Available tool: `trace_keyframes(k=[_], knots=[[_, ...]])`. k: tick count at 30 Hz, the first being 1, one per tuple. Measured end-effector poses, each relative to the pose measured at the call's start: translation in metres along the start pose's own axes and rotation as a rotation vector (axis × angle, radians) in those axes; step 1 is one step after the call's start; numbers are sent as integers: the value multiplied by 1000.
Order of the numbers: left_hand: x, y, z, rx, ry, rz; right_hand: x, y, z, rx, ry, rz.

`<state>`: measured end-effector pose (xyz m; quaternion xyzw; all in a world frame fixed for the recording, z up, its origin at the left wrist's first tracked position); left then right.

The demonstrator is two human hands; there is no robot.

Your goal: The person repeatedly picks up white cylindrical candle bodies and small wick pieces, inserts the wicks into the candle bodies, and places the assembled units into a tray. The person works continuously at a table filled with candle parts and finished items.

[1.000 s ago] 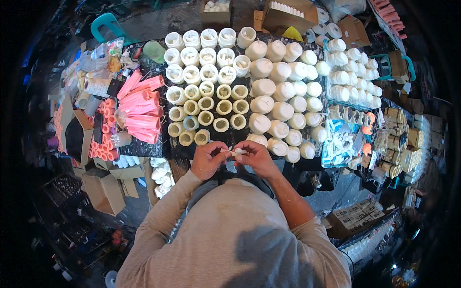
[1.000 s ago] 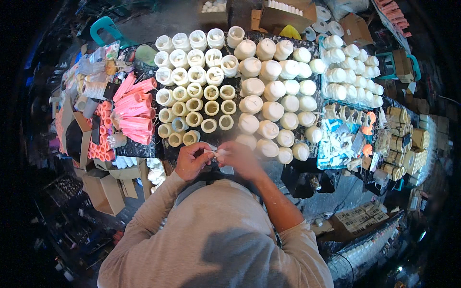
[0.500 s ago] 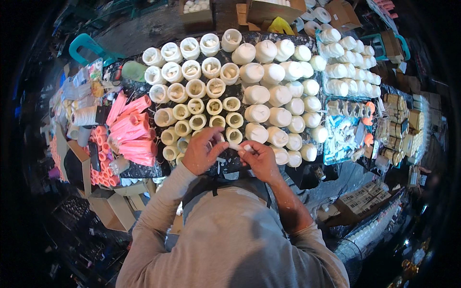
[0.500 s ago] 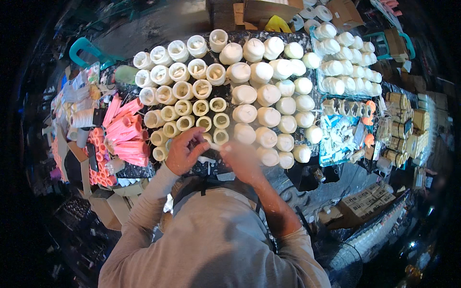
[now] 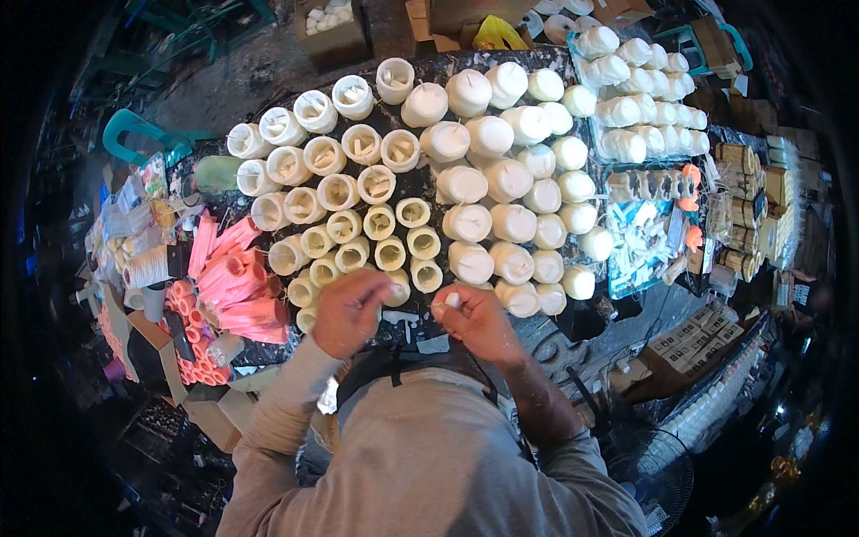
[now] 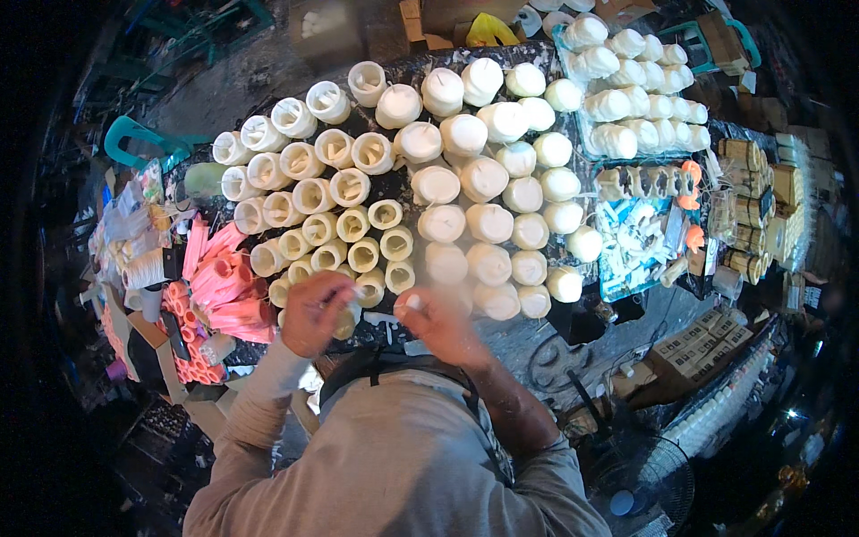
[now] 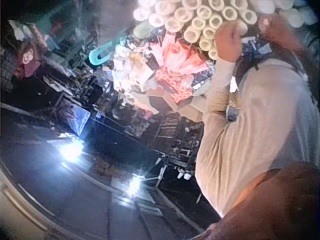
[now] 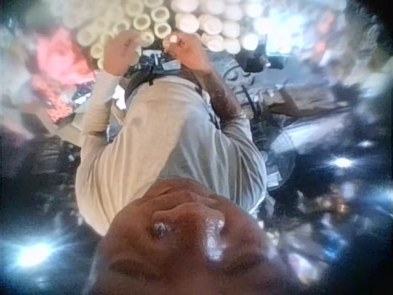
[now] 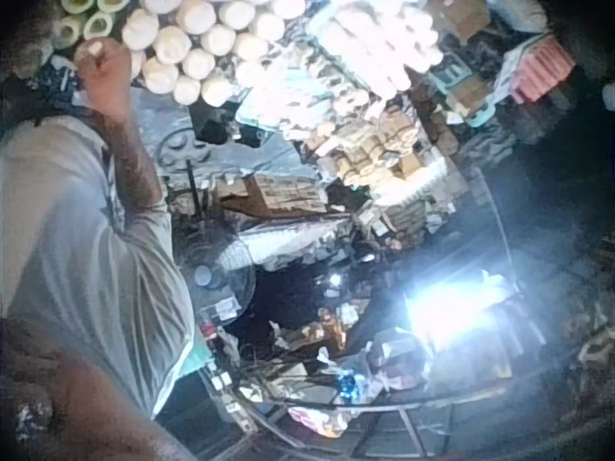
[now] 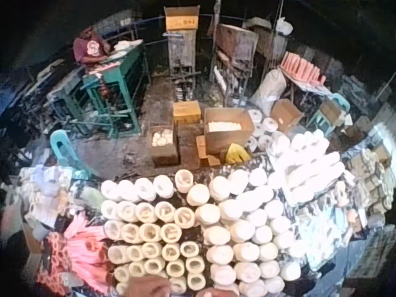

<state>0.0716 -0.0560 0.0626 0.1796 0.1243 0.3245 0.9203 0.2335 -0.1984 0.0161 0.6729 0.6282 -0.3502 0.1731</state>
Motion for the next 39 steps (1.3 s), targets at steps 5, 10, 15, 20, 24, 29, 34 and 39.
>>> trace_keyframes(k=[5,10,15,20,24,29,34,39], knots=[[1,18,-55,-1000,515,-71,29,30,-32,-441,288,218],[23,9,-60,-422,404,-101,70,32,-63,-605,362,356],[44,-1,-45,286,135,11,98,19,-75,-770,454,449],[26,-2,-46,-144,308,-12,77,23,-67,-760,507,496],[-1,-20,-27,-681,385,111,49,15,-27,-448,340,177],[1,-37,-13,-430,322,147,35,-14,9,243,193,-68],[17,-37,-2,-122,142,176,46,-8,-1,72,136,-72],[22,-34,20,74,38,153,50,-10,-16,-27,299,60]])
Point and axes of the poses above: each hand's wrist, its own x-axis towards the middle knuckle, its own y-axis out of the back of the hand, z = x × y, the point moved 6 cm from there along x, towards the middle knuckle, and after that the axes turned 4 degrees about -z, right-handed, at the moved point
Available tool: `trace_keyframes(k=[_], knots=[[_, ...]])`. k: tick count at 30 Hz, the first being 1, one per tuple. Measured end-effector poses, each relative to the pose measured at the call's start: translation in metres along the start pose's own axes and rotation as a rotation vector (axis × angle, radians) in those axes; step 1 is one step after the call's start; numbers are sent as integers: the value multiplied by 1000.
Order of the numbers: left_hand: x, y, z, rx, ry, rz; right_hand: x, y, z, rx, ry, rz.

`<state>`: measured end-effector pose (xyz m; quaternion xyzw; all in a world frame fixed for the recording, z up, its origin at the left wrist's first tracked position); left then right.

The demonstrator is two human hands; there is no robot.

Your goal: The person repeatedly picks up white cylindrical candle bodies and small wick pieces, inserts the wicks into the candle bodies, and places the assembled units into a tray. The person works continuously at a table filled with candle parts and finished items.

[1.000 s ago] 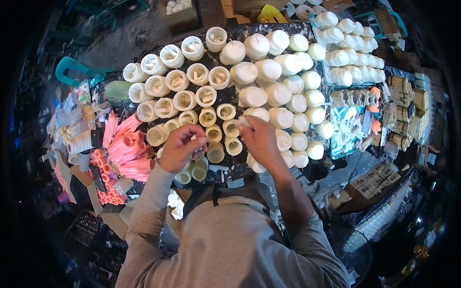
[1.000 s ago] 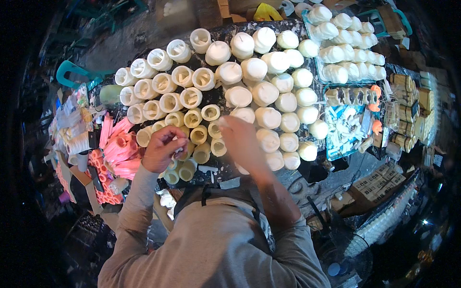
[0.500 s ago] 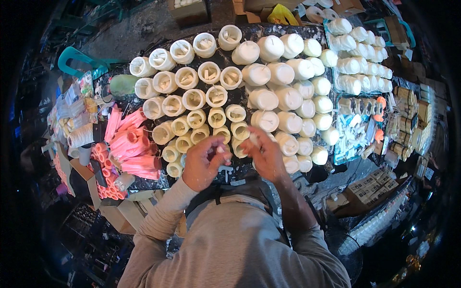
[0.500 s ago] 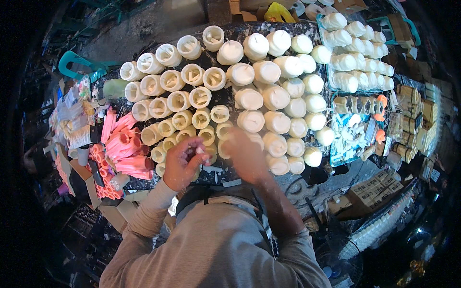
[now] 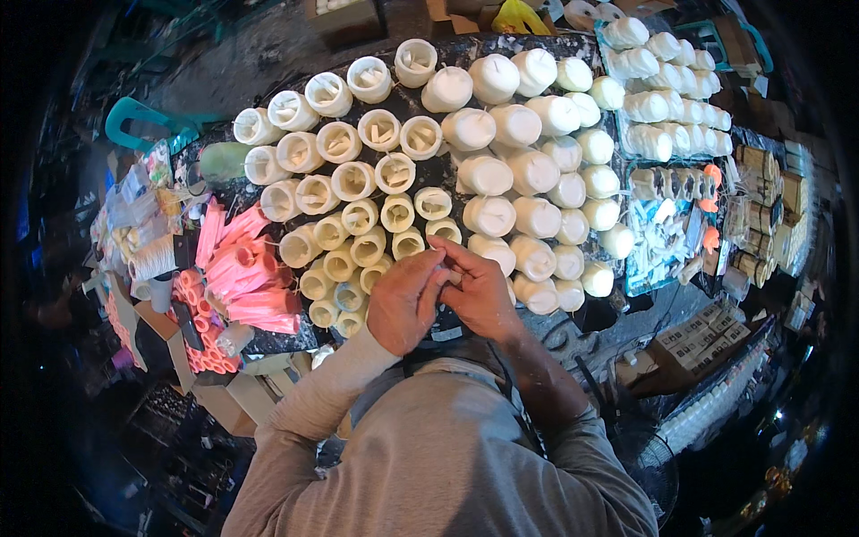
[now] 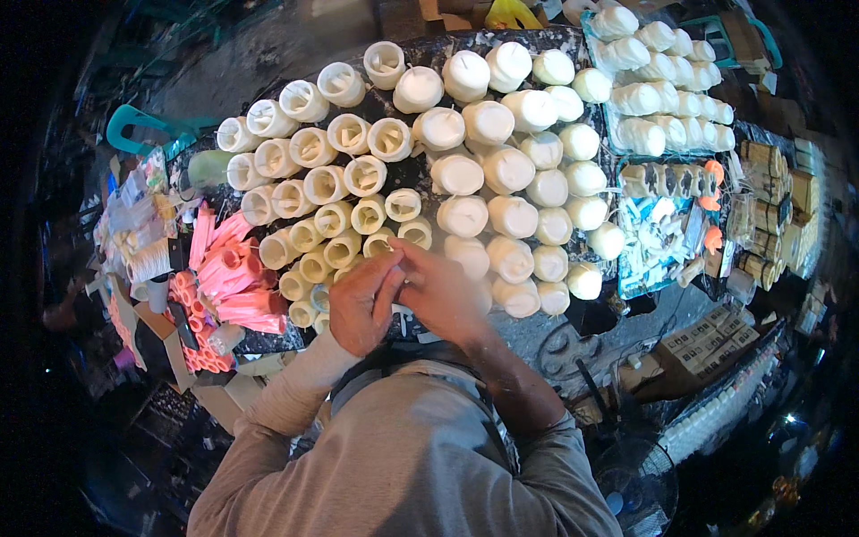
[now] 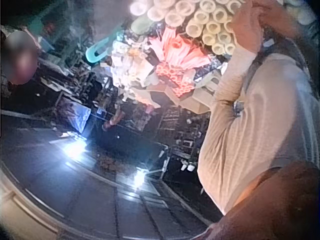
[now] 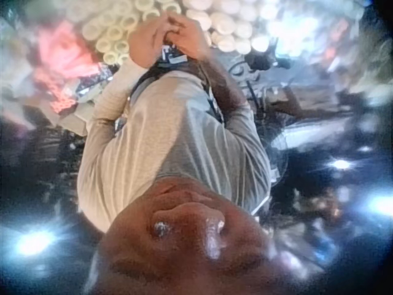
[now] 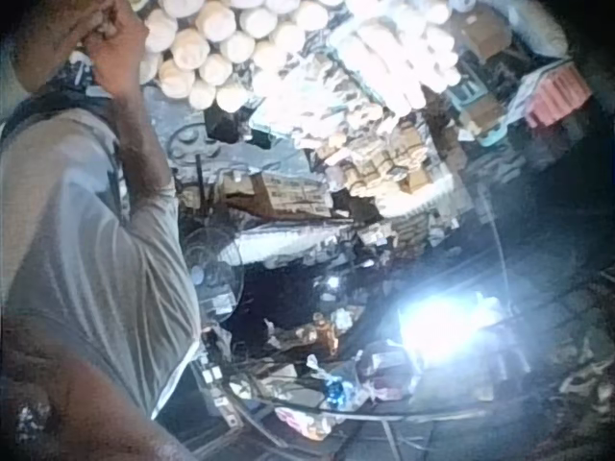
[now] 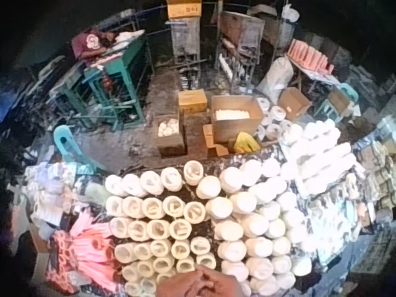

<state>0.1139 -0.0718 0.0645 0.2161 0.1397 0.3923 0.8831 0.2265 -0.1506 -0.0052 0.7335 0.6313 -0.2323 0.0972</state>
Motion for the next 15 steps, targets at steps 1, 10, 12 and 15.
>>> trace_keyframes(k=[1,10,12,15], knots=[[-1,0,7,42,-28,0,1,-1,0,-45,-1,9],[21,23,-15,522,-146,43,33,26,-30,-370,70,216],[40,18,-33,588,-160,1,45,26,-42,-709,109,224],[54,8,-46,616,-213,-69,55,21,-37,-862,-14,156]])
Point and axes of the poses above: each hand's wrist, its own x-axis towards the middle knuckle, its own y-axis out of the back of the hand, z = x × y, the point moved 6 cm from there along x, towards the middle knuckle, and after that the axes turned 4 degrees about -z, right-handed, at the moved point
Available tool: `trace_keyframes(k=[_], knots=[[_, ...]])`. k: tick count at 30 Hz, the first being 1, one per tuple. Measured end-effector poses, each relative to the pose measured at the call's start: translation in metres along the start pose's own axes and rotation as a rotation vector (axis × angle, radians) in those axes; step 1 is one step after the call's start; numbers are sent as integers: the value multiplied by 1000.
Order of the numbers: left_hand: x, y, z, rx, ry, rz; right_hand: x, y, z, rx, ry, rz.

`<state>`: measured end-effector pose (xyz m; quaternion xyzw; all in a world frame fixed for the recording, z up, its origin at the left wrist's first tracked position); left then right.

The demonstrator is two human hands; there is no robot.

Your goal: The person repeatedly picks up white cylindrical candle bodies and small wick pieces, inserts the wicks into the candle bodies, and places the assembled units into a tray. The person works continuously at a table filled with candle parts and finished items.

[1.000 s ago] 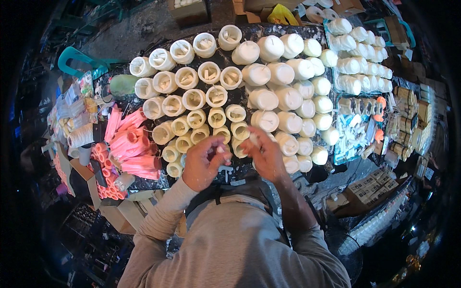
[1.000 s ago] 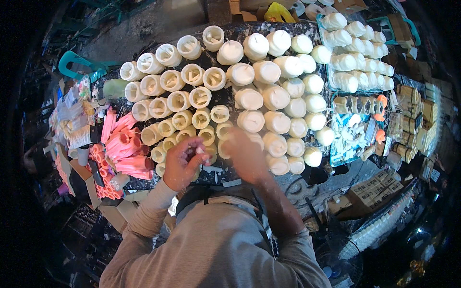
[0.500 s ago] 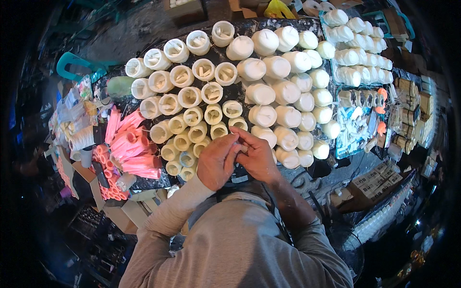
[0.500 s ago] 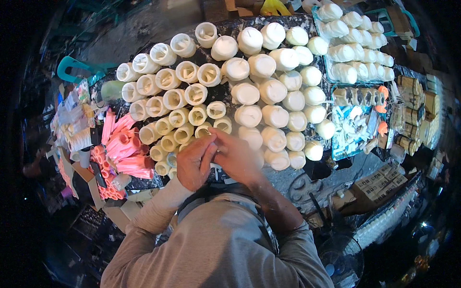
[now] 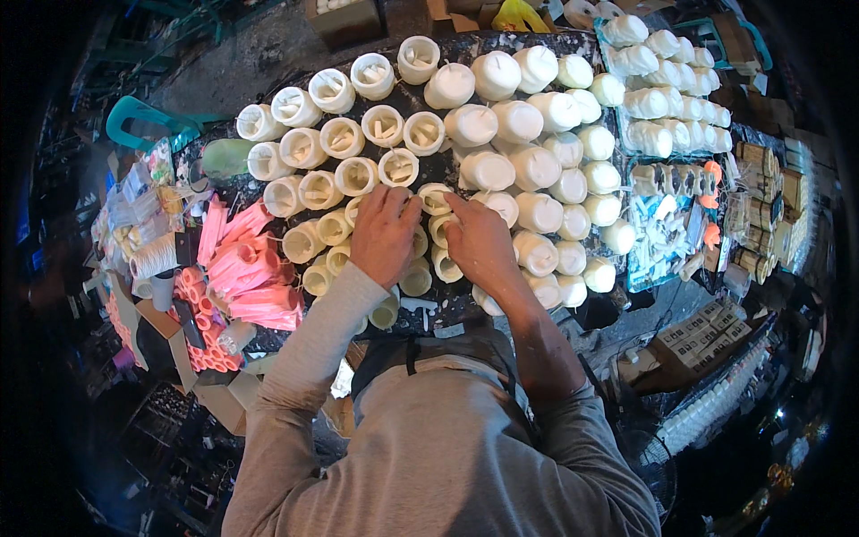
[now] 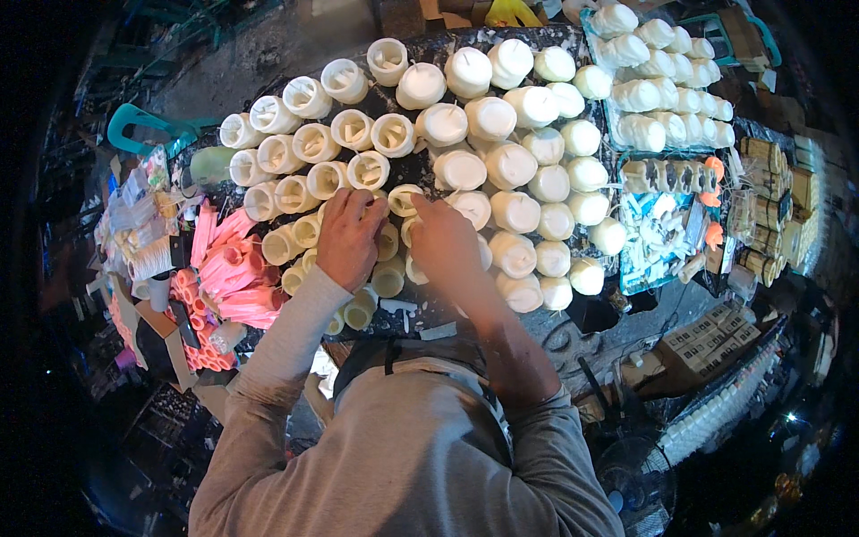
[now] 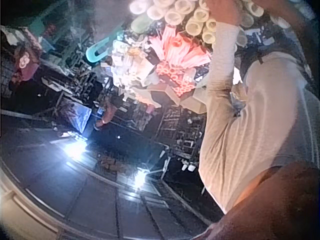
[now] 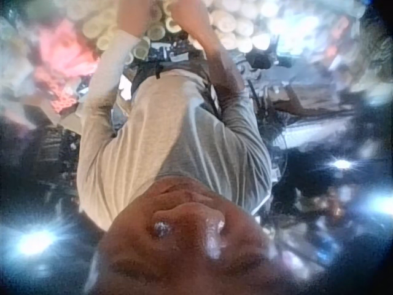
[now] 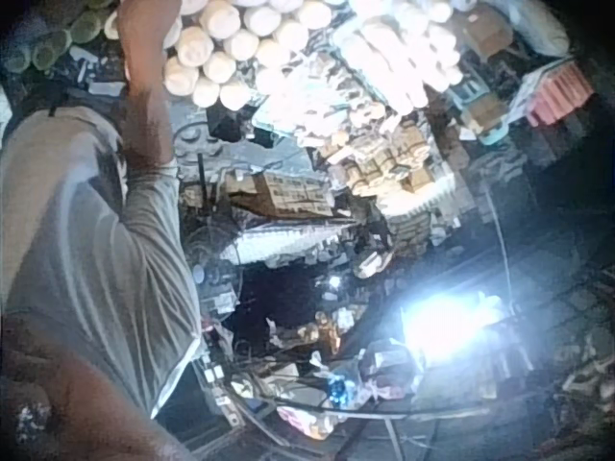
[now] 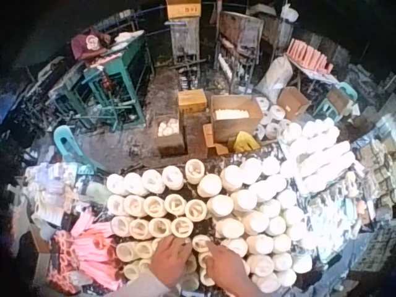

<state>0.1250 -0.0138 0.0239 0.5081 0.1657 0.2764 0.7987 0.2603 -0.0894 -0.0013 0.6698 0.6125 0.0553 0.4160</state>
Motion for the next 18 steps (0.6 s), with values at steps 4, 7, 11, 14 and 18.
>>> trace_keyframes(k=[4,7,11,14,18], knots=[[5,-11,0,-1,-70,-65,-5,-1,1,53,3,61],[6,-16,0,14,-107,-99,-13,2,7,209,9,147],[9,-19,-1,27,-136,-71,-23,5,17,289,-2,164],[12,-21,-3,39,-171,-49,-29,5,20,291,22,151],[18,-24,-5,60,-225,-86,-34,1,27,333,-48,117]])
Point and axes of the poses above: each hand's wrist, its own x-axis towards the middle knuckle, its own y-axis out of the back of the hand, z = x × y, the point moved 6 cm from there along x, towards the middle knuckle, and after that the axes turned 4 degrees about -z, right-handed, at the moved point
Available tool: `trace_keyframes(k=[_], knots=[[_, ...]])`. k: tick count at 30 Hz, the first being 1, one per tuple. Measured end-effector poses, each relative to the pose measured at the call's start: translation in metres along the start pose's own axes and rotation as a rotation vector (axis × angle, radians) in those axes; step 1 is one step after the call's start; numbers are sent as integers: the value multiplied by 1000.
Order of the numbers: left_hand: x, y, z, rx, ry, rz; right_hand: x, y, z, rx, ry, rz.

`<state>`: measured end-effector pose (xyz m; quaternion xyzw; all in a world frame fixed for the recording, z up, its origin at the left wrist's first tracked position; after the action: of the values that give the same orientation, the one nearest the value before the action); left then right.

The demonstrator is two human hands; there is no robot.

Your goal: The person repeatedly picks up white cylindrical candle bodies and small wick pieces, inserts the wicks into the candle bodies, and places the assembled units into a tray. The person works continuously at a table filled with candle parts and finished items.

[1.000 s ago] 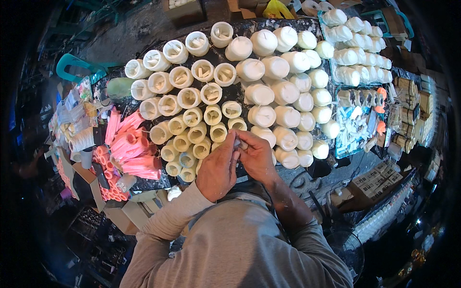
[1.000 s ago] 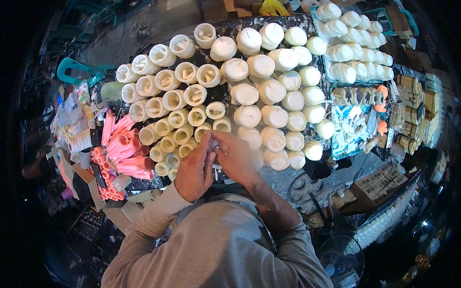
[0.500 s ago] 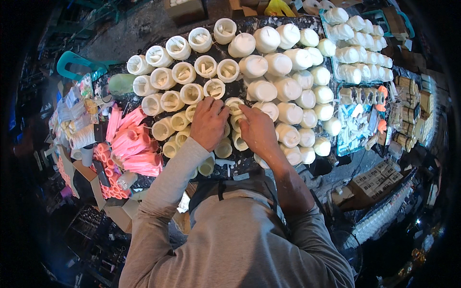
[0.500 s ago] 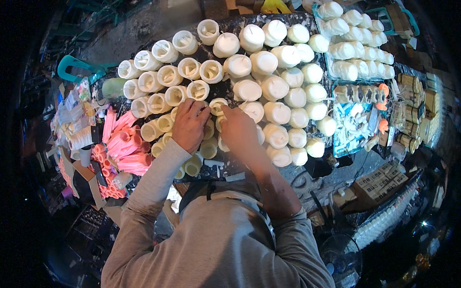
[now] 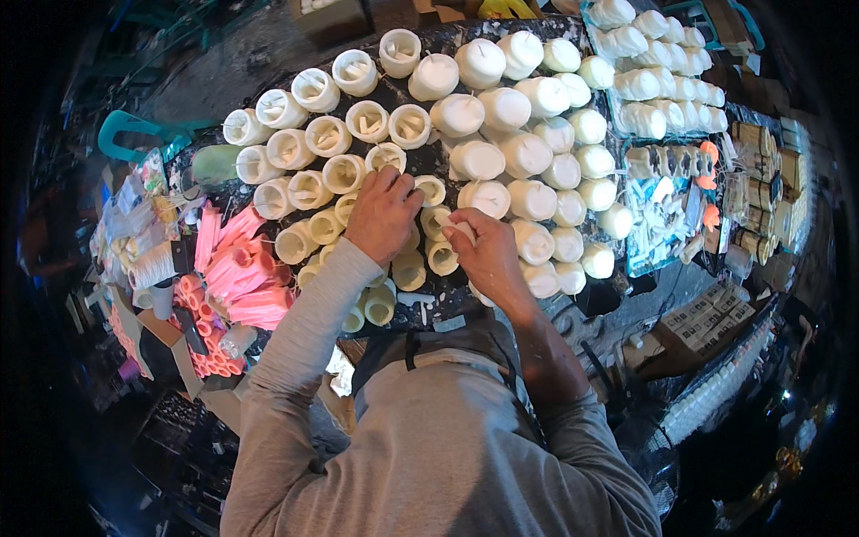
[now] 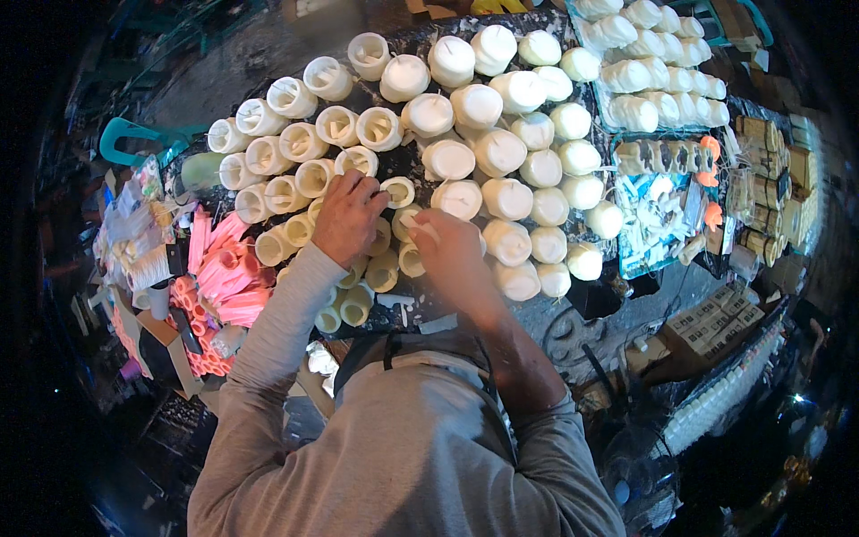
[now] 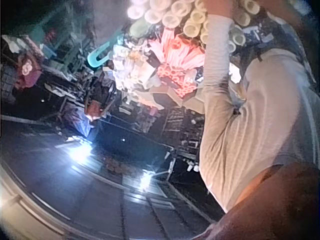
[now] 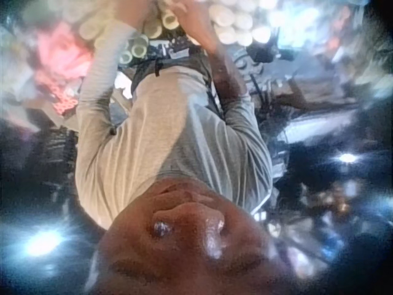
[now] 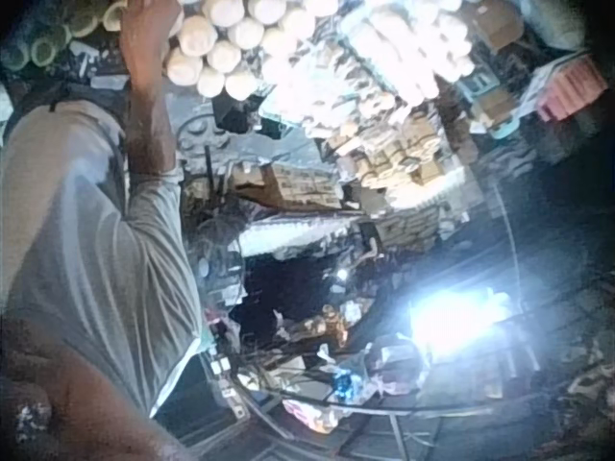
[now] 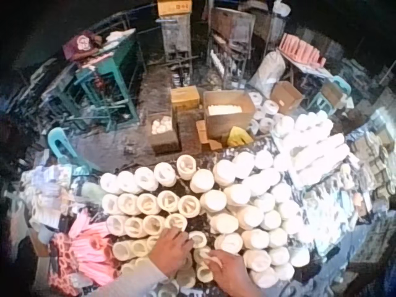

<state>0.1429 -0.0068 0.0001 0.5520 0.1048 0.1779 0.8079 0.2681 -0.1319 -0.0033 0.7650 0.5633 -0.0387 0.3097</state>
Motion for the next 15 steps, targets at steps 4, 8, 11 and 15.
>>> trace_keyframes(k=[4,8,11,15], knots=[[11,3,-4,13,-43,23,8,0,-8,-23,125,78],[24,-1,-14,-73,-32,-16,19,-6,-7,-9,80,80],[28,-5,-19,-97,-34,-59,22,-9,-11,41,96,101],[30,-7,-23,-121,-53,-93,30,-16,-30,-260,381,163]])
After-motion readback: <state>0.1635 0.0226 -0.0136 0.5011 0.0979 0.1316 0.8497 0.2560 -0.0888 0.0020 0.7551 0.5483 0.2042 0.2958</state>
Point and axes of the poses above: each hand's wrist, its own x-axis towards the middle knuckle, its own y-axis out of the back of the hand, z = x × y, the point moved 6 cm from there along x, towards the middle knuckle, and after that the axes turned 4 degrees about -z, right-handed, at the moved point
